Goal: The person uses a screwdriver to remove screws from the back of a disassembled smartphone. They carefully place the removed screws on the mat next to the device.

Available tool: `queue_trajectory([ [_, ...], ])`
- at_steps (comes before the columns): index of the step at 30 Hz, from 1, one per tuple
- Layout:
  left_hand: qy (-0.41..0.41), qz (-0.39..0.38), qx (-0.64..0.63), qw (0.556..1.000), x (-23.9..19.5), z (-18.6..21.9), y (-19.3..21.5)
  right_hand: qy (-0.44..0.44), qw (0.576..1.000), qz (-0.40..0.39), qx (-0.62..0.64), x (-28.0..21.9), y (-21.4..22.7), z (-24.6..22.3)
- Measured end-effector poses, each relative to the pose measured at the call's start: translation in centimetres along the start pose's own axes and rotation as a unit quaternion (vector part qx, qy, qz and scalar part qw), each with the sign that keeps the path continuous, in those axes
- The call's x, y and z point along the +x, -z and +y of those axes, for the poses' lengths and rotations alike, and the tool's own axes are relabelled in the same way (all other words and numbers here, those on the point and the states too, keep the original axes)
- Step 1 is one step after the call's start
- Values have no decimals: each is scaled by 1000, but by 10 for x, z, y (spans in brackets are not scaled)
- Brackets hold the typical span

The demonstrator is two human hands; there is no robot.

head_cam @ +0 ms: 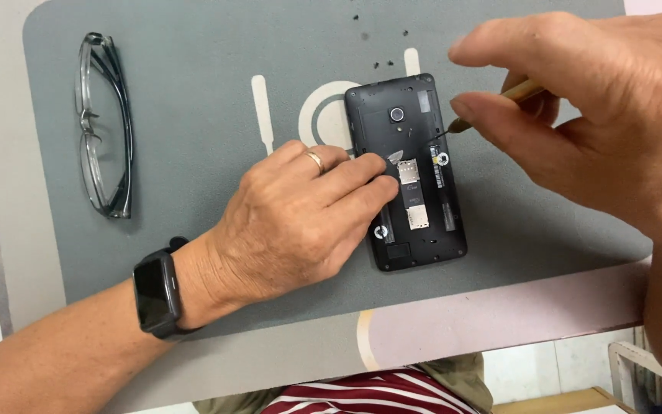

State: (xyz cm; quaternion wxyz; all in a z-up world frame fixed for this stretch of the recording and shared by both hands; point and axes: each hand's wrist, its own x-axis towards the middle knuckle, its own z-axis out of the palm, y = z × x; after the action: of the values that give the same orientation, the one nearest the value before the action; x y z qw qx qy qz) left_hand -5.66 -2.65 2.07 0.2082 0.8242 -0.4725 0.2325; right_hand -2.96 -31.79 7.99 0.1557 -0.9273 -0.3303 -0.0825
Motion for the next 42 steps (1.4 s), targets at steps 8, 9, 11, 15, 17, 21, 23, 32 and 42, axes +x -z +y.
queue_trajectory([
  [8, 30, 34, -38, 998, -1, -1, -3, -18, 1000, 7, -17, 1, -3, -4],
  [9, 29, 37, -34, 998, -1, -1, -3, -14, 1000, 9, -19, 1, -4, -2],
  [11, 32, 38, -41, 998, 1, -1, -2, -7, 1000, 14, -24, 1, -4, 1],
  [15, 31, 42, -39, 998, 4, 0, 1, -2, 1000, 25, -19, 2, -2, -1],
  [17, 35, 46, -41, 998, 2, 0, -2, -21, 1000, 15, -14, 0, 1, 2],
  [21, 37, 63, -50, 996, 2, -1, -4, 2, 1000, 21, -3, 3, 8, 5],
  [23, 33, 65, -56, 996, 1, -1, -5, -74, 995, 59, 36, 7, 12, -3],
  [32, 33, 57, -52, 996, -2, -4, -10, -183, 924, 146, 301, 28, -37, 31],
  [42, 24, 50, -53, 997, -4, -8, -10, -313, 827, 144, 444, 42, -55, 42],
])
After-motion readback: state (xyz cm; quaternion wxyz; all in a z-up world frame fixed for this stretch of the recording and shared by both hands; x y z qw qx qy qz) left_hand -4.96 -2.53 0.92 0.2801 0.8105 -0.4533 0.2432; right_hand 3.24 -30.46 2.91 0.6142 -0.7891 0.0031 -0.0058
